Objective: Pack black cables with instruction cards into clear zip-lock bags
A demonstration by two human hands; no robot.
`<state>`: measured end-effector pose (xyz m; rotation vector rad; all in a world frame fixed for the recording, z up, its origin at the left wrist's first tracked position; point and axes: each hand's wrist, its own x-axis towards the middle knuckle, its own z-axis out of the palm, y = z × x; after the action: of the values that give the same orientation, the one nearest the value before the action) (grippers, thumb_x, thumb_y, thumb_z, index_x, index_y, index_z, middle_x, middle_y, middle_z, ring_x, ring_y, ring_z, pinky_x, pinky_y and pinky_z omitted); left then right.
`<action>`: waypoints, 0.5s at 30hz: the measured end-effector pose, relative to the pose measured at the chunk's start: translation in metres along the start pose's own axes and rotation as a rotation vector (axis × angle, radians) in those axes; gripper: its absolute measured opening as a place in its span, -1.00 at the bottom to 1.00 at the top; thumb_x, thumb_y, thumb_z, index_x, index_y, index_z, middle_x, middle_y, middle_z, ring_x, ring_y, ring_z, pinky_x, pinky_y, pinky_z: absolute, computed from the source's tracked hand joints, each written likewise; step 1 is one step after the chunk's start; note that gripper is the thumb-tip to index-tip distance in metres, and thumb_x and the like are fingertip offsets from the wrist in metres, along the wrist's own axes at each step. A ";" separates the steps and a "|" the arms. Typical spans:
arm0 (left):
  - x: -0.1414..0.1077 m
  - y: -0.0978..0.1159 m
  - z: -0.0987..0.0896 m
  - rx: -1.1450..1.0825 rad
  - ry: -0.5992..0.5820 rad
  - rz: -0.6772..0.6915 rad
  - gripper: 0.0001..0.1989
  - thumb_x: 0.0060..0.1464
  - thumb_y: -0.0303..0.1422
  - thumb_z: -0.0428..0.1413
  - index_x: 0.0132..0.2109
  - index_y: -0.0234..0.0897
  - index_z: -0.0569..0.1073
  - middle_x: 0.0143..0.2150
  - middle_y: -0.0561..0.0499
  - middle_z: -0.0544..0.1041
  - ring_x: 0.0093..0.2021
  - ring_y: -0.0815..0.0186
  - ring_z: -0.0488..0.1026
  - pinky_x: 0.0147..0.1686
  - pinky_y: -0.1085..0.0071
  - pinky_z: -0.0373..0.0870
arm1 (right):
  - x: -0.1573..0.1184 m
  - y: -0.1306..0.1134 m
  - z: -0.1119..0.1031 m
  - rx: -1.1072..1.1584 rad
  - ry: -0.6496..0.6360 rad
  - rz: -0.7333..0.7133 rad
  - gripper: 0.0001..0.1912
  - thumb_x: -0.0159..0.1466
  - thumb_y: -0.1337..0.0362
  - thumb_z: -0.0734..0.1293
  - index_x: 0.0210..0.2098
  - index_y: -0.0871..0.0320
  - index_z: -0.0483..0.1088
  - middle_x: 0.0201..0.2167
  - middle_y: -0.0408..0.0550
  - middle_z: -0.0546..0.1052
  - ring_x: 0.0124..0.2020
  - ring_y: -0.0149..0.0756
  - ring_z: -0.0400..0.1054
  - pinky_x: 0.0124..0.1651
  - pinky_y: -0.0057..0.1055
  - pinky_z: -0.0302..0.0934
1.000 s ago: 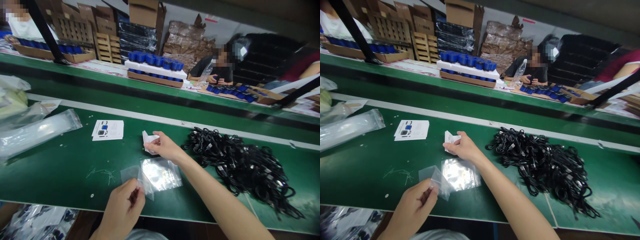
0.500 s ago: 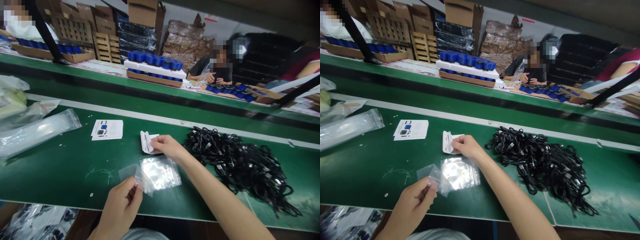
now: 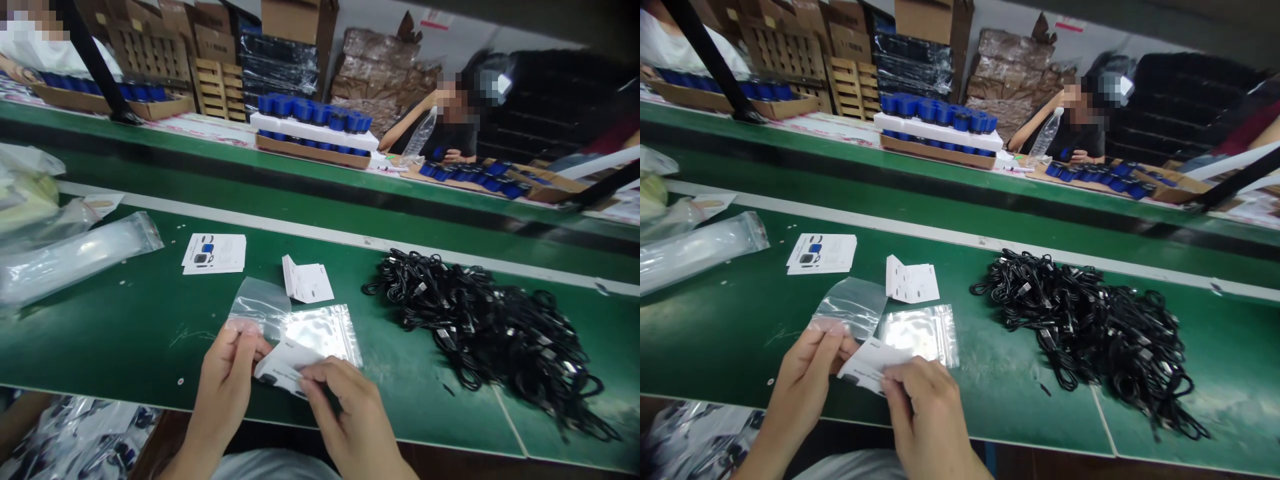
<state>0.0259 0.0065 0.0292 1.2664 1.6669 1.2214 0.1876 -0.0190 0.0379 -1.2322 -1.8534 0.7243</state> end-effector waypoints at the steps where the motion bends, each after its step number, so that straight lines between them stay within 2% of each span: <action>1: -0.001 -0.001 0.000 0.071 0.037 0.053 -0.67 0.19 -0.20 -0.07 -0.49 -0.23 0.35 -0.64 0.15 0.41 -0.62 0.40 0.38 -0.61 0.54 0.34 | 0.001 0.001 0.005 0.012 0.010 0.020 -0.85 0.26 0.43 0.24 -0.33 0.13 0.43 -0.44 -0.10 0.53 -0.41 -0.30 0.40 -0.35 -0.44 0.23; 3: -0.003 -0.003 -0.002 0.160 0.100 0.119 -0.71 0.17 -0.23 -0.05 -0.46 -0.22 0.35 -0.63 0.16 0.37 -0.62 0.41 0.34 -0.61 0.53 0.30 | 0.002 0.001 0.013 0.036 0.041 0.043 -0.85 0.28 0.41 0.24 -0.30 0.10 0.43 -0.45 -0.12 0.51 -0.42 -0.31 0.39 -0.36 -0.45 0.23; 5: -0.003 -0.005 -0.003 0.204 0.155 0.152 -0.77 0.16 -0.25 -0.06 -0.39 -0.23 0.38 -0.60 0.16 0.38 -0.60 0.40 0.34 -0.59 0.52 0.28 | 0.000 0.001 0.021 0.073 0.130 0.057 -0.85 0.26 0.39 0.27 -0.21 0.07 0.41 -0.43 -0.14 0.48 -0.40 -0.32 0.38 -0.31 -0.44 0.26; 6: -0.003 -0.006 -0.003 0.228 0.182 0.171 -0.79 0.16 -0.27 -0.06 -0.37 -0.23 0.38 -0.58 0.15 0.39 -0.59 0.39 0.34 -0.57 0.51 0.28 | -0.002 0.001 0.025 0.100 0.194 0.088 -0.77 0.22 0.39 0.30 -0.13 0.05 0.38 -0.39 -0.15 0.47 -0.36 -0.32 0.38 -0.25 -0.42 0.28; 8: -0.001 -0.006 -0.003 0.266 0.233 0.201 -0.80 0.16 -0.30 -0.07 -0.35 -0.23 0.38 -0.54 0.13 0.40 -0.55 0.38 0.37 -0.53 0.50 0.29 | -0.009 0.001 0.035 0.208 0.296 0.205 -0.50 0.12 0.36 0.39 0.05 0.01 0.27 -0.25 -0.11 0.47 -0.27 -0.29 0.38 -0.16 -0.37 0.29; 10: 0.001 -0.004 -0.001 0.291 0.277 0.227 -0.80 0.15 -0.31 -0.08 -0.36 -0.24 0.37 -0.52 0.11 0.40 -0.53 0.37 0.38 -0.50 0.50 0.29 | -0.016 0.001 0.046 0.423 0.267 0.352 -0.29 0.03 0.32 0.45 0.14 0.03 0.18 -0.14 -0.05 0.46 -0.24 -0.26 0.39 -0.17 -0.35 0.31; 11: 0.002 -0.002 0.000 0.300 0.291 0.238 -0.81 0.15 -0.32 -0.08 -0.37 -0.24 0.36 -0.52 0.11 0.40 -0.52 0.37 0.37 -0.50 0.50 0.29 | -0.018 0.001 0.051 0.548 0.202 0.412 -0.31 0.01 0.29 0.46 0.11 0.07 0.21 -0.15 -0.03 0.48 -0.27 -0.26 0.40 -0.22 -0.36 0.32; 13: 0.002 0.002 0.002 0.310 0.305 0.256 -0.81 0.15 -0.34 -0.08 -0.38 -0.23 0.35 -0.52 0.12 0.38 -0.52 0.38 0.36 -0.50 0.51 0.28 | -0.021 0.001 0.057 0.717 0.060 0.484 -0.54 0.02 0.24 0.45 -0.09 0.17 0.38 -0.32 -0.04 0.54 -0.39 -0.26 0.42 -0.33 -0.39 0.32; 15: 0.001 0.005 0.004 0.315 0.295 0.269 -0.82 0.15 -0.35 -0.08 -0.38 -0.23 0.35 -0.53 0.13 0.37 -0.52 0.39 0.36 -0.50 0.52 0.29 | -0.020 0.002 0.056 0.716 -0.014 0.526 -0.81 0.09 0.22 0.40 -0.36 0.21 0.44 -0.52 -0.09 0.51 -0.51 -0.29 0.41 -0.44 -0.42 0.28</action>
<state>0.0307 0.0093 0.0323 1.6051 2.0102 1.3968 0.1457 -0.0389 0.0004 -1.2063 -1.0893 1.5190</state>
